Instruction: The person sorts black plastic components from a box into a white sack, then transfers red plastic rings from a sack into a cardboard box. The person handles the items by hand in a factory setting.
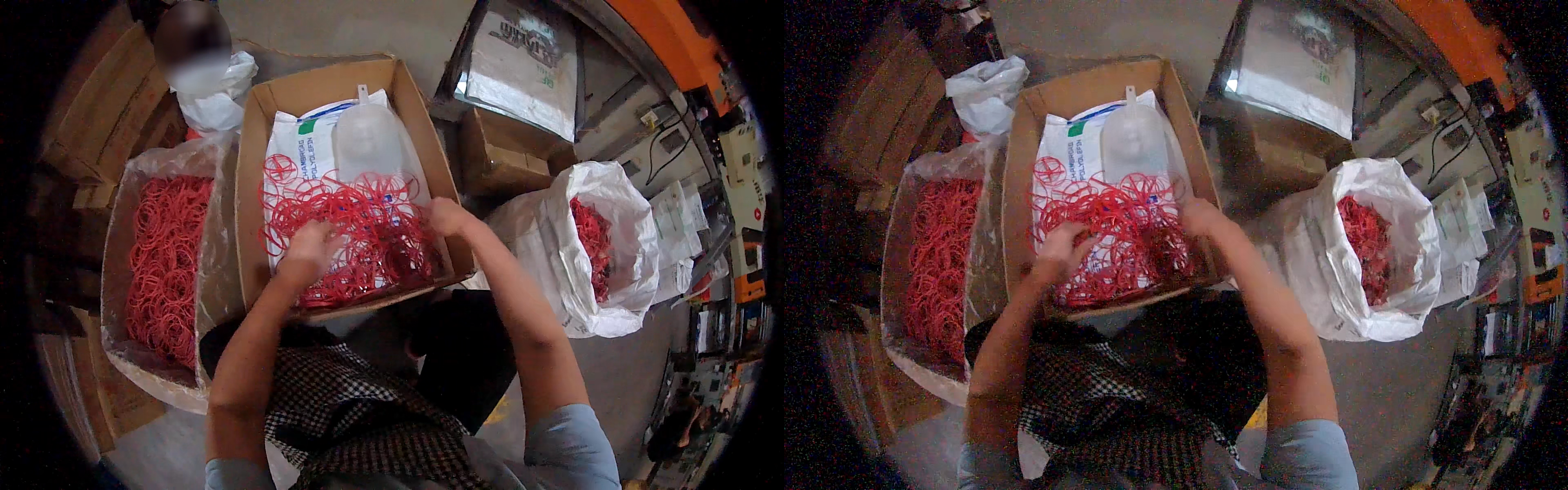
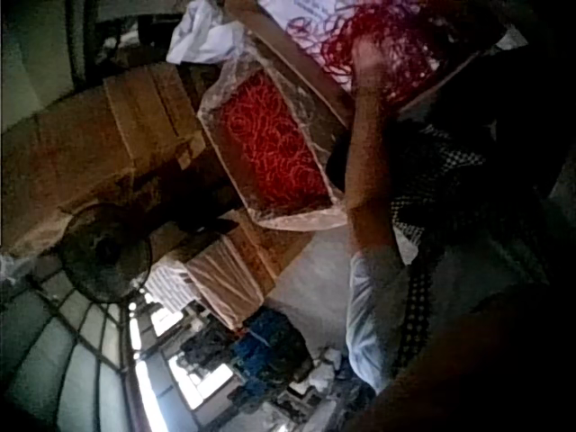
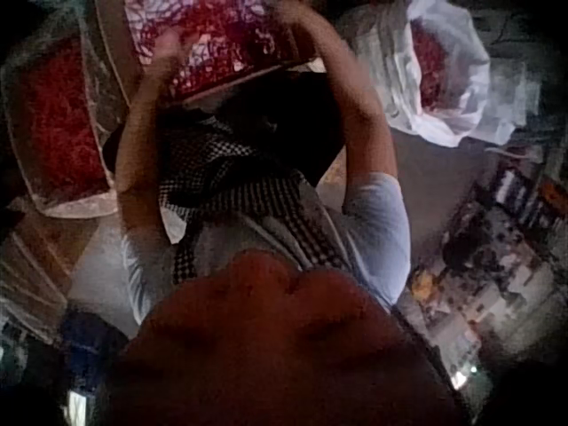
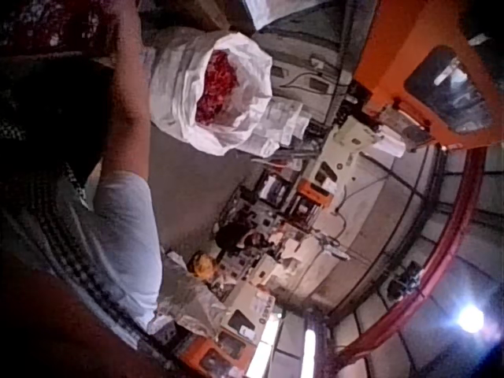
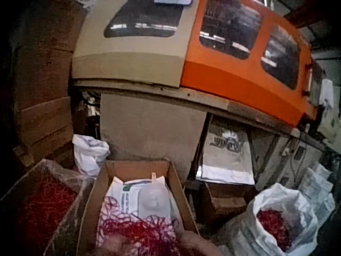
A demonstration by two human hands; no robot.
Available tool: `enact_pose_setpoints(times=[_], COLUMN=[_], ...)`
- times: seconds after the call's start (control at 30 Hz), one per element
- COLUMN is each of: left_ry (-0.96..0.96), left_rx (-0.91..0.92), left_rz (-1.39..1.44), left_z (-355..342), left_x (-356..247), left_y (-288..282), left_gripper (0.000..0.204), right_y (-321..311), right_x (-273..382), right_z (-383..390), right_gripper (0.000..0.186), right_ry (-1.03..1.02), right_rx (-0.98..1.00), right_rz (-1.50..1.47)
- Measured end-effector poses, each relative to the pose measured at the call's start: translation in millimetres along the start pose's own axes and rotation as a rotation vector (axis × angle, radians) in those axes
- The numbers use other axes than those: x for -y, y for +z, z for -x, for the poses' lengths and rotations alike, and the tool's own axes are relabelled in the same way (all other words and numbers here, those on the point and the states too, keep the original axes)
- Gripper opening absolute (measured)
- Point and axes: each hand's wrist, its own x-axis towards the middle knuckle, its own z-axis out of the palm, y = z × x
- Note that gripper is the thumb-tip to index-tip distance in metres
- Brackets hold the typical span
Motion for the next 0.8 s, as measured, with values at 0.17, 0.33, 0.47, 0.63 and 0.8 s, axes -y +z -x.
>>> enact_pose_setpoints(times=[0.17, 0.33, 0.47, 0.63, 0.8], left_ry=[-0.160, -0.211, -0.085, -0.049, -0.297], left_rx=[0.089, 0.097, -0.027, -0.020, 0.017], left_rz=[0.765, 0.981, 0.667, 0.749, 1.302], left_z=[-10, -15, -8, -3, -12], left_x=[-26, -29, -36, -43, -38], left_y=[13, 0, -3, 2, -15], left_gripper=[0.023, 0.025, 0.021, 0.022, 0.026], right_y=[-10, 11, 10, 16, -2], right_x=[46, 78, 104, 91, 83], right_z=[40, 46, 60, 44, 50], right_gripper=[0.028, 0.020, 0.018, 0.021, 0.035], right_ry=[-0.352, -0.520, -0.653, -0.647, -0.619], right_rx=[0.235, -0.601, -0.753, -0.342, 0.090], right_rz=[-0.991, -0.526, -0.427, -0.741, -1.625])
